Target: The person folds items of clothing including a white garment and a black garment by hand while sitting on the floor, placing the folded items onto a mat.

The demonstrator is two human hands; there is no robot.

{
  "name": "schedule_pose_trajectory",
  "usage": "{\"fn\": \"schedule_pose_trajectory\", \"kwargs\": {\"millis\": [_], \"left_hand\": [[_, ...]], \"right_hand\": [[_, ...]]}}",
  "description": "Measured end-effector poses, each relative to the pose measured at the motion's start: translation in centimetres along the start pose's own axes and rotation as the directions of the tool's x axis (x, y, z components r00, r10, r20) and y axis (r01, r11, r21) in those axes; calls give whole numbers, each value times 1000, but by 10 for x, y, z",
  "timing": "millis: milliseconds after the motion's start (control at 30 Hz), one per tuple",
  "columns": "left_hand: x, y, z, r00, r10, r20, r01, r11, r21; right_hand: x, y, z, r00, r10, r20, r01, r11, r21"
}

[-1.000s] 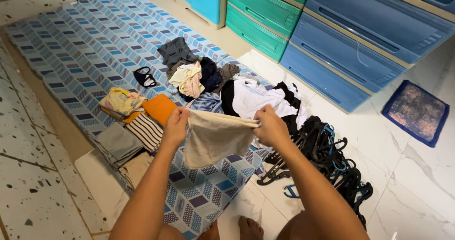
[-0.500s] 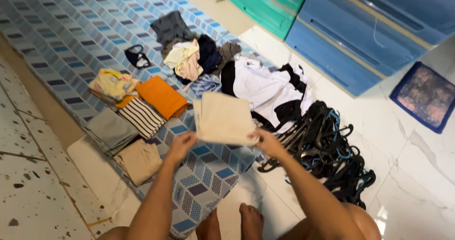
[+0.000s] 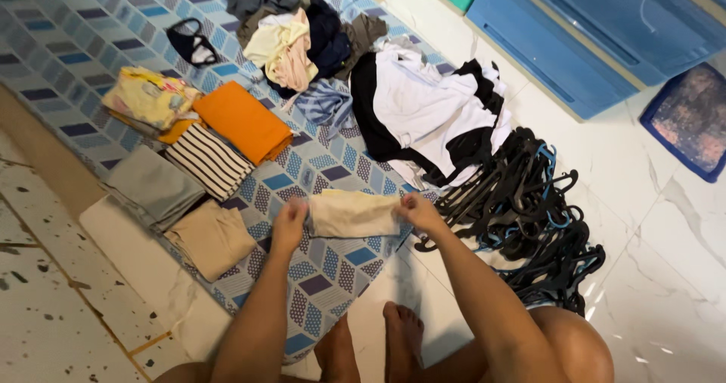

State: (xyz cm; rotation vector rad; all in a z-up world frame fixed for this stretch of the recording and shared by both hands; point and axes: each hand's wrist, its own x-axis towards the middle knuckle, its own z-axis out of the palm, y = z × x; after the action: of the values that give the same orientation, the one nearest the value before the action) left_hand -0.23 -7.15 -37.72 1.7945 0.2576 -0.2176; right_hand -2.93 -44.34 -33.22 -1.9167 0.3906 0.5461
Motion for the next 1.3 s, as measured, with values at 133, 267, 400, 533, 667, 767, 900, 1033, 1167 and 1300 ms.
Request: {"fn": "schedule_pose_trajectory", "kwargs": {"millis": [133, 267, 400, 533, 667, 767, 900, 1033, 1167, 1300], "left_hand": [[11, -28, 19, 975, -103, -195, 143, 969, 201], [11, -54, 32, 989, -73, -129, 125, 876, 467], [16, -42, 50, 983, -179, -30, 181, 975, 128], [-1, -7, 54, 886, -423, 191, 409, 906, 112], [-7, 2, 49, 873, -422, 244, 487, 766, -419], [-1, -5, 38, 767, -416, 488, 640, 452, -621], [31, 3, 10, 850, -278, 447, 519, 301, -800], [109, 40, -44, 956, -138, 258, 290, 328, -899], [177, 122, -129, 989, -145, -39, -2, 245, -970], [194, 171, -185, 915, -108, -389, -380, 95, -920]], "right_hand": [[6, 23, 16, 961, 116, -252, -166, 968, -189], [19, 50, 44, 938, 172, -300, -181, 984, -2], [24, 58, 62, 926, 236, -294, -127, 929, 347], [21, 50, 63, 932, 315, -179, -236, 904, 356], [12, 34, 68, 955, 297, -7, -283, 917, 283], [7, 18, 74, 974, 194, 118, -228, 851, 473], [9, -10, 72, 957, 290, 24, -270, 855, 443], [3, -26, 67, 985, 174, 13, -153, 825, 545], [-3, -34, 69, 981, 196, 1, -173, 862, 477], [-6, -31, 66, 971, 240, 4, -226, 911, 344]]}}
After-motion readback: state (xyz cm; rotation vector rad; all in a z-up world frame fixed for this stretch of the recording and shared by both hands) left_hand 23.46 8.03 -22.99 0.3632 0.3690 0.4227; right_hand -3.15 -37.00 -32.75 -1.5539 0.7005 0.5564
